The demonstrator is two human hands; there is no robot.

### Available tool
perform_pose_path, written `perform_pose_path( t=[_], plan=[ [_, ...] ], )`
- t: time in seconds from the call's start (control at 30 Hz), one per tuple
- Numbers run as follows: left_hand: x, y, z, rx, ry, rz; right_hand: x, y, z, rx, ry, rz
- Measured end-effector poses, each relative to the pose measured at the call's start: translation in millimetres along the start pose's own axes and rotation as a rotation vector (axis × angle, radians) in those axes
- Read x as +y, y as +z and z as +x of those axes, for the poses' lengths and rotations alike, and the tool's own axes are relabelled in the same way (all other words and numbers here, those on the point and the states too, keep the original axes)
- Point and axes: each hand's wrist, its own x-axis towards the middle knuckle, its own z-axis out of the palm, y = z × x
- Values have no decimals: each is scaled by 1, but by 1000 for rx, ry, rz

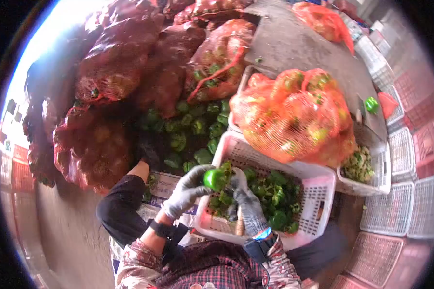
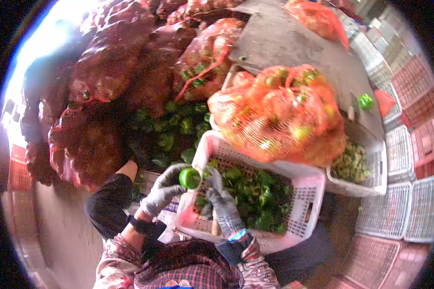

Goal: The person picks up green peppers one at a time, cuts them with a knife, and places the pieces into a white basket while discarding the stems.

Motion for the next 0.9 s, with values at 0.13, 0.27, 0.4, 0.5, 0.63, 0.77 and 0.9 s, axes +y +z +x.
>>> perform_pose_path(
  t=[0.13,0.27,0.4,0.5,0.63,0.77,0.9],
  plan=[
    [-32,51,-31,-202,-64,64,25,-15,-21,150,-288,-303],
    [-42,81,-42,-308,-101,290,39,-39,-50,373,-189,-612],
    [-62,91,-38,-324,-183,298,93,-75,-35,307,-195,-304],
    [-82,98,-43,-268,-213,199,109,-85,-36,342,-168,-431],
    [-99,103,-49,-160,-68,599,105,-73,-43,374,-330,-487],
    [-103,105,-44,-163,-88,638,86,-58,-52,373,-278,-329],
    [-96,101,-38,-275,-91,781,75,-72,-51,209,-590,-707]
  ],
)
